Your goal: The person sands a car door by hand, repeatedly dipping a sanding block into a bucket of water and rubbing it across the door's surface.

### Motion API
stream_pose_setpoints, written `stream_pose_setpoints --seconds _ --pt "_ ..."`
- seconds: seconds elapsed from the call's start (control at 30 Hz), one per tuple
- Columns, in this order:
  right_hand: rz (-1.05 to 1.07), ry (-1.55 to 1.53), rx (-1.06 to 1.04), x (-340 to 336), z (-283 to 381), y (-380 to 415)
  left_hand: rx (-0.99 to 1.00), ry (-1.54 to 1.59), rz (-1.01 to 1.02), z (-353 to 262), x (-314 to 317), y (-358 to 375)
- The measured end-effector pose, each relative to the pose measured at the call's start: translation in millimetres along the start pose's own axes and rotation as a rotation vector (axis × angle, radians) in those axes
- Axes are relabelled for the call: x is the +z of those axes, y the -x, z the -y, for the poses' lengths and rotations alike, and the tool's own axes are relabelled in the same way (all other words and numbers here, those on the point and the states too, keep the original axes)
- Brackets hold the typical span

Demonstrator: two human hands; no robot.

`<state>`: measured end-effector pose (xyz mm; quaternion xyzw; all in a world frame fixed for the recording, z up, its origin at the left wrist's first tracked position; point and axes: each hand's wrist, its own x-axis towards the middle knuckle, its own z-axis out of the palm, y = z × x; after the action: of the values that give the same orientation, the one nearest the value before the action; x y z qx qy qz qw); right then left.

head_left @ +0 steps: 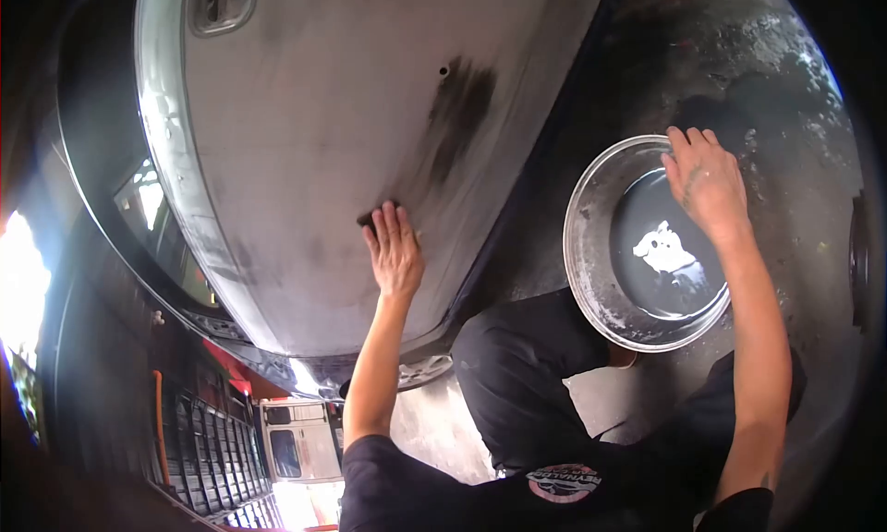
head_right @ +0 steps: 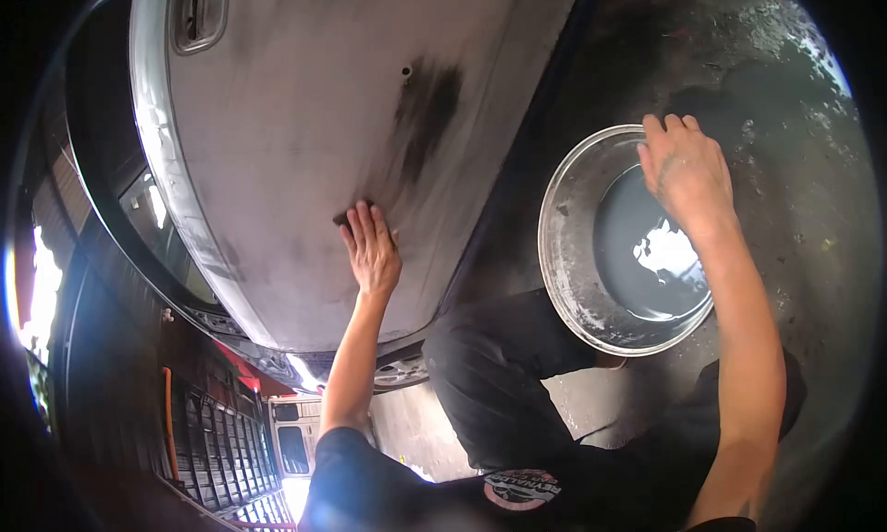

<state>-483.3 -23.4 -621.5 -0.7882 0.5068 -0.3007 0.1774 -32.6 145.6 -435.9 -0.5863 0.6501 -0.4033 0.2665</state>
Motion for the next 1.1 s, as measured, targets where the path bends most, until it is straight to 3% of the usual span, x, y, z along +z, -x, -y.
stream_pose_setpoints --seconds 0.07,0.17,0.2,0.27,0.4,0.47,0.5,0.63,0.7,0.8,0.87,0.93,1.0,1.1 --pt "0.004 -0.025 -0.003 -3 2 0 0.072 -0.030 -0.099 -16 -8 -46" --pt "0.023 -0.031 0.012 -3 -2 2 0.136 0.028 -0.299 -82 -35 -190" --pt "-0.015 -0.047 0.008 -3 -2 1 0.127 0.022 -0.292 -86 -40 -199" --pt "-0.055 -0.075 -0.013 2 -6 0 0.164 0.096 -0.266 -92 -49 -200" --pt "-0.021 -0.048 -0.004 6 -1 1 0.058 0.018 0.070 -38 -12 -29" --pt "-0.009 0.010 0.008 -1 -5 0 0.046 -0.064 0.017 -27 13 10" --pt "0.029 -0.009 0.009 -2 -2 0 0.043 -0.059 0.014 -34 6 -8" --pt "0.050 -0.025 0.028 -2 -5 0 0.176 0.002 -0.224 -87 -47 -191" --pt "0.017 -0.061 0.034 -5 -4 0 0.144 0.104 -0.299 -110 -48 -233" --pt "-0.014 -0.083 0.027 -6 -4 2 0.165 0.037 -0.178 -81 -43 -158" --pt "-0.012 -0.070 0.023 -1 -1 2 0.101 0.067 -0.002 -54 -13 -63" --pt "-0.020 -0.020 0.037 -2 -9 -1 0.096 -0.047 -0.036 -36 14 -9" --pt "0.051 -0.025 0.026 4 -3 -2 0.123 -0.031 -0.052 -47 2 -47" --pt "0.047 -0.006 0.028 -3 -6 2 0.221 -0.026 -0.238 -98 -26 -178"
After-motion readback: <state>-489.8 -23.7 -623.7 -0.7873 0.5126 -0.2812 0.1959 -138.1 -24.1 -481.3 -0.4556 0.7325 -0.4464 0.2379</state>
